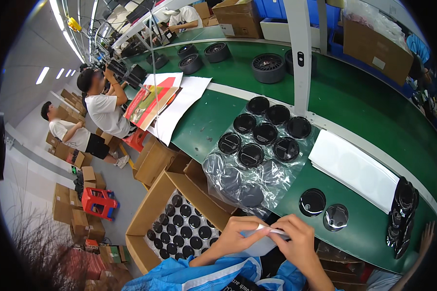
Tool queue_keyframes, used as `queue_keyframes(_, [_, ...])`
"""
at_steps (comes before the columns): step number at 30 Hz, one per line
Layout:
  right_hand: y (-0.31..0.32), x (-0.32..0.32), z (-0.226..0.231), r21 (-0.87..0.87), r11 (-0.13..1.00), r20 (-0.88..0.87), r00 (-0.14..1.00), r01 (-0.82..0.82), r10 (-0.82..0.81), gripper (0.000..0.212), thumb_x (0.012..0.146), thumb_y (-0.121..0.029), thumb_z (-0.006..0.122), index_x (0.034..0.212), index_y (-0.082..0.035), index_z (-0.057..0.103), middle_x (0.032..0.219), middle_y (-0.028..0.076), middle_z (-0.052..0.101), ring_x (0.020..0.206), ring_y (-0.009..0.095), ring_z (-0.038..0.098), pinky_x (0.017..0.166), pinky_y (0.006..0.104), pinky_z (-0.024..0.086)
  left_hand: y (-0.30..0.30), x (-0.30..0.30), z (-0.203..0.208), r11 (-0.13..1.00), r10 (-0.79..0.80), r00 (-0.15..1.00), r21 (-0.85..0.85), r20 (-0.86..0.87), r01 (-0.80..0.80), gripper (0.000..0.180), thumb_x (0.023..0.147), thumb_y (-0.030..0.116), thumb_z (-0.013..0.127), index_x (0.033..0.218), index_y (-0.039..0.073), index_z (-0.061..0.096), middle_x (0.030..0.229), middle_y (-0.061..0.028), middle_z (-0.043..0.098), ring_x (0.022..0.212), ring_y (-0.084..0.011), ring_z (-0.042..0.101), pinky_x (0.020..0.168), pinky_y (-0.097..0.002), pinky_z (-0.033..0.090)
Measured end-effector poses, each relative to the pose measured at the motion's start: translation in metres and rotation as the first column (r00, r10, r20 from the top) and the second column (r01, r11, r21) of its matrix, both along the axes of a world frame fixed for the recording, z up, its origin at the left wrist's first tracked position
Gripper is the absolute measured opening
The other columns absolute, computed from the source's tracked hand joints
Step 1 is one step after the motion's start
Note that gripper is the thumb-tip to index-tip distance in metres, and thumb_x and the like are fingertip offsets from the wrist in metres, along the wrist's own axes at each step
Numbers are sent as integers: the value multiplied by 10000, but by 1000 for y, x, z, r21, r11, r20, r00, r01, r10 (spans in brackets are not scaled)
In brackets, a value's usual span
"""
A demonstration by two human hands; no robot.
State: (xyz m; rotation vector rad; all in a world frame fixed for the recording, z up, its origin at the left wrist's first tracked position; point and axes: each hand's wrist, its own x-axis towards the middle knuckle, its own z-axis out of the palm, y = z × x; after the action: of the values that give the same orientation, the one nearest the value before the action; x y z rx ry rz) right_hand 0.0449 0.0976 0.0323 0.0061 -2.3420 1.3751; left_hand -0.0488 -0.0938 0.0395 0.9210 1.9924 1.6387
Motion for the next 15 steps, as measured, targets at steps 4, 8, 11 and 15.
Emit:
queue_keyframes(4, [17,14,4,-118,985,247,957,-129,155,261,702,-52,939,892,-38,760,864,64,722,761,220,731,601,345,537,-3,-4,-5,988,-152,985,2,-80,153,110,978,12,778,1061,-26,839,1012,-149,815,813,-241,779,731,-318,600])
queue_keyframes(8, [14,21,1,341,940,-54,998,6,14,251,731,-75,955,850,-43,736,835,59,714,742,238,722,600,366,545,4,-3,-8,983,-168,980,51,-104,174,105,971,10,786,1054,-30,838,1012,-148,816,821,-241,783,732,-335,609])
queue_keyframes(11, [11,21,-1,297,954,-55,998,42,-27,262,723,-81,957,833,-48,722,839,56,716,736,238,718,589,361,540,8,-5,-12,979,-184,981,79,-57,188,101,968,7,788,1046,-37,835,1008,-148,817,826,-239,785,729,-338,611])
queue_keyframes(15, [18,26,4,193,981,-19,1000,-1,5,255,712,-83,934,867,-42,736,887,49,734,748,223,714,596,334,543,10,-3,-16,974,-217,976,72,-2,217,94,972,4,783,1035,-50,828,995,-145,816,819,-218,776,712,-318,596])
